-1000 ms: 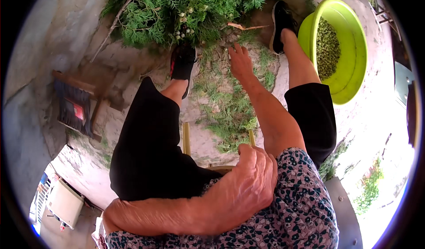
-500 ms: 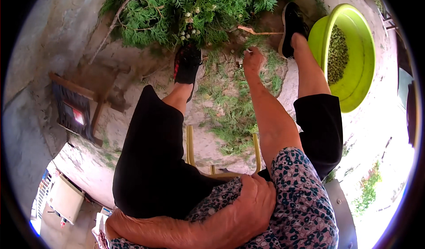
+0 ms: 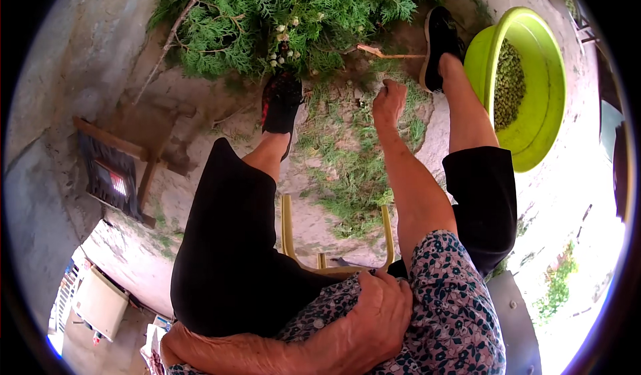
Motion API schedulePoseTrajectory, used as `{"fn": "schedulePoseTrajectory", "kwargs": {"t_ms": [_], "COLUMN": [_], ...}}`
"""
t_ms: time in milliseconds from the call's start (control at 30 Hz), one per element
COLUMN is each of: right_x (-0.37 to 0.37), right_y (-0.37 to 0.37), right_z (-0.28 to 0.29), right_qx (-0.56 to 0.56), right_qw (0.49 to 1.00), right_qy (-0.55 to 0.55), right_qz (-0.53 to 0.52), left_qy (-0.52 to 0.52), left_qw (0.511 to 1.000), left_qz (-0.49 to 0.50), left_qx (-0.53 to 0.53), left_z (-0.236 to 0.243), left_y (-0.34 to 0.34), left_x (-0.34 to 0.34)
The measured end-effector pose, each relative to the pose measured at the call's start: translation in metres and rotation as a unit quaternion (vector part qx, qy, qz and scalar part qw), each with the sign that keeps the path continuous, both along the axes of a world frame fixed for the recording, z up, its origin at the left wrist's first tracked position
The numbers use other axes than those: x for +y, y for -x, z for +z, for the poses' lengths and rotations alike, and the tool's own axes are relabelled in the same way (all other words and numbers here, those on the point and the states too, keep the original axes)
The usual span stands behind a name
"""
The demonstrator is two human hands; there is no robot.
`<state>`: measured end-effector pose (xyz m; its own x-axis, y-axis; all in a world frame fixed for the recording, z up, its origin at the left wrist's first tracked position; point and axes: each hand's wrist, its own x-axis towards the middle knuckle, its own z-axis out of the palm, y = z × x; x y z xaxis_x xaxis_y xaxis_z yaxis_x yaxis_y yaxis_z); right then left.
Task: The person picks small green cones from cedar-like branches by hand and drops them into a yellow bucket.
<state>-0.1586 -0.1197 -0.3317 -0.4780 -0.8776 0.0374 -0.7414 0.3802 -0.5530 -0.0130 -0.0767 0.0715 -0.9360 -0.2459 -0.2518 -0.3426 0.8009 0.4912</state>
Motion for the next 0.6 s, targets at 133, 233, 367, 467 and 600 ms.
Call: {"fn": "schedulePoseTrajectory", "kwargs": {"t_ms": [133, 233, 367, 467, 600], "right_x": [-0.024, -0.020, 0.009, 0.015, -0.024], "right_y": [0.011, 0.010, 0.001, 0.003, 0.006], "right_z": [0.011, 0.011, 0.021, 0.018, 0.007], "right_qx": [0.003, 0.038, 0.096, 0.049, -0.057], "right_qw": [0.979, 0.957, 0.923, 0.930, 0.993], "right_qy": [0.036, -0.035, -0.249, -0.314, -0.027], "right_qz": [0.201, 0.285, 0.277, 0.183, 0.097], "left_qy": [0.002, 0.001, 0.001, -0.011, -0.010], "left_qw": [1.000, 1.000, 1.000, 1.000, 1.000], "left_qz": [-0.008, -0.005, -0.006, -0.005, -0.003], "left_qx": [-0.004, -0.005, -0.005, 0.002, 0.000], "left_z": [0.001, 0.002, 0.002, 0.002, 0.002], "left_y": [0.000, 0.001, -0.002, -0.002, -0.003], "left_x": [0.000, -0.001, -0.003, -0.002, 0.000]}}
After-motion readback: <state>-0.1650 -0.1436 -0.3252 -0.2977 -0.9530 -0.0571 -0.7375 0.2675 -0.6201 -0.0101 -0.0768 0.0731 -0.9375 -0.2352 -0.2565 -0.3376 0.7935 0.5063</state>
